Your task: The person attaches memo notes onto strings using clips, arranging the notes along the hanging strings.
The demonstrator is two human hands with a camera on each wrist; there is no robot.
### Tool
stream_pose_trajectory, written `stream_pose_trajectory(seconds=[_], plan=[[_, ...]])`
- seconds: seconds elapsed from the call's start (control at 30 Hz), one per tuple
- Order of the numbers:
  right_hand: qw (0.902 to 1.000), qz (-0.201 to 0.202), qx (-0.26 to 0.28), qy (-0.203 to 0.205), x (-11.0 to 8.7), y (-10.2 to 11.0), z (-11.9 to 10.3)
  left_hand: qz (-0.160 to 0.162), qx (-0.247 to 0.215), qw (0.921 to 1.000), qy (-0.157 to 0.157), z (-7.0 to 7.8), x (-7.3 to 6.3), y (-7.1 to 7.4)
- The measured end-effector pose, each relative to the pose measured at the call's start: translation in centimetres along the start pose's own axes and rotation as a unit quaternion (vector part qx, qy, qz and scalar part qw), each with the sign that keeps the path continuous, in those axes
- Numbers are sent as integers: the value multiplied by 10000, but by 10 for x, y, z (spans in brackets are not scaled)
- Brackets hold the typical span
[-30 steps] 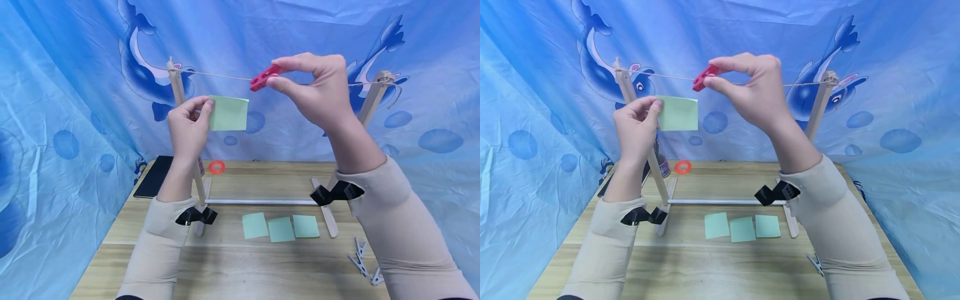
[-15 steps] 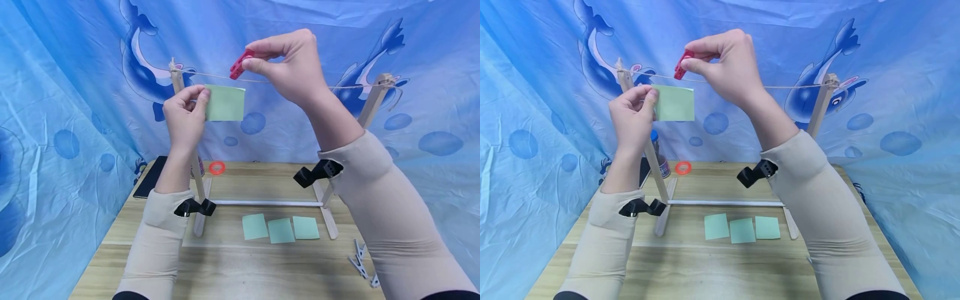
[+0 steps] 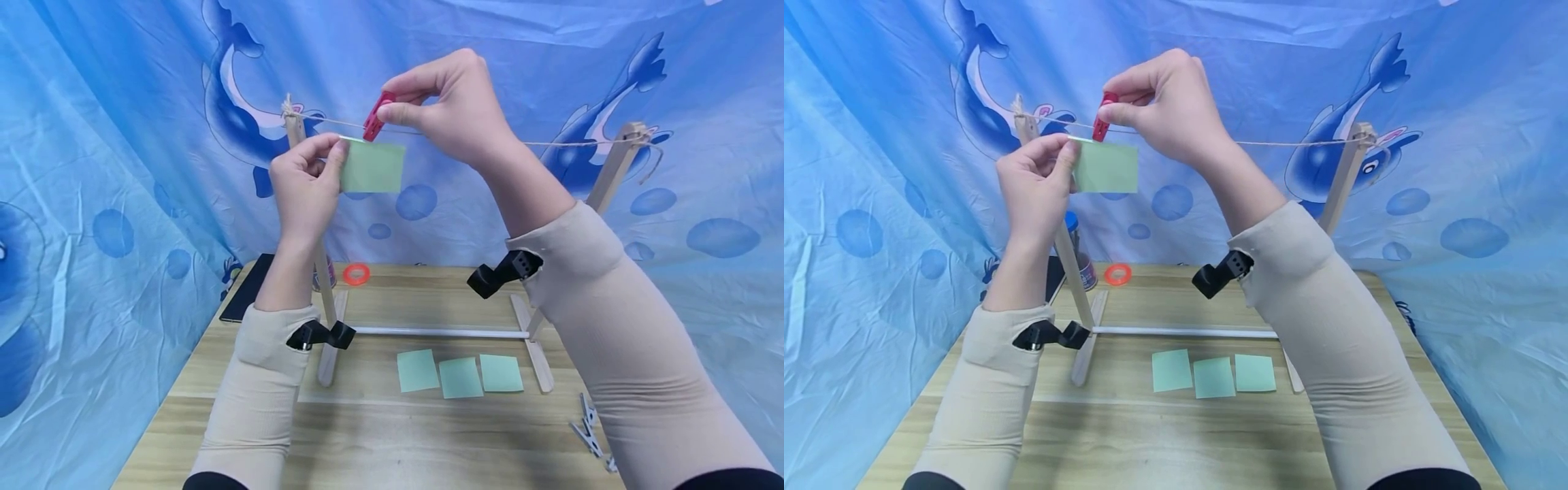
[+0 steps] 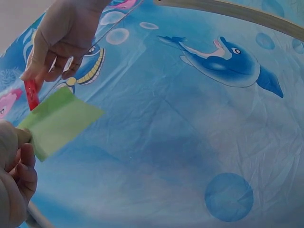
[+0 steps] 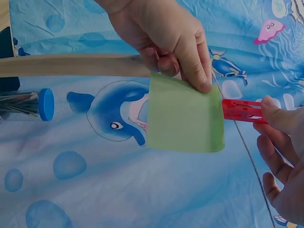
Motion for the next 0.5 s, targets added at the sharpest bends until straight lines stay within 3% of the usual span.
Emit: stream_pose_trajectory(seconds=[0.27, 0.5], plan=[[9990, 88, -338, 276, -2, 3, -3, -52, -69, 9999, -60, 1, 4, -3], [9984, -97, -505, 224, -1, -1, -6, -133, -319, 9994, 28, 2, 5, -3]])
Point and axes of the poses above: each hand's wrist, its own x-axis towards the middle knuckle, its own y-axis out of the back of the hand, z = x × y, the point moved 2 cm from there along x, towards the middle knuckle, and after that the axes turned 13 degrees about -y, right-handed, at the moved point
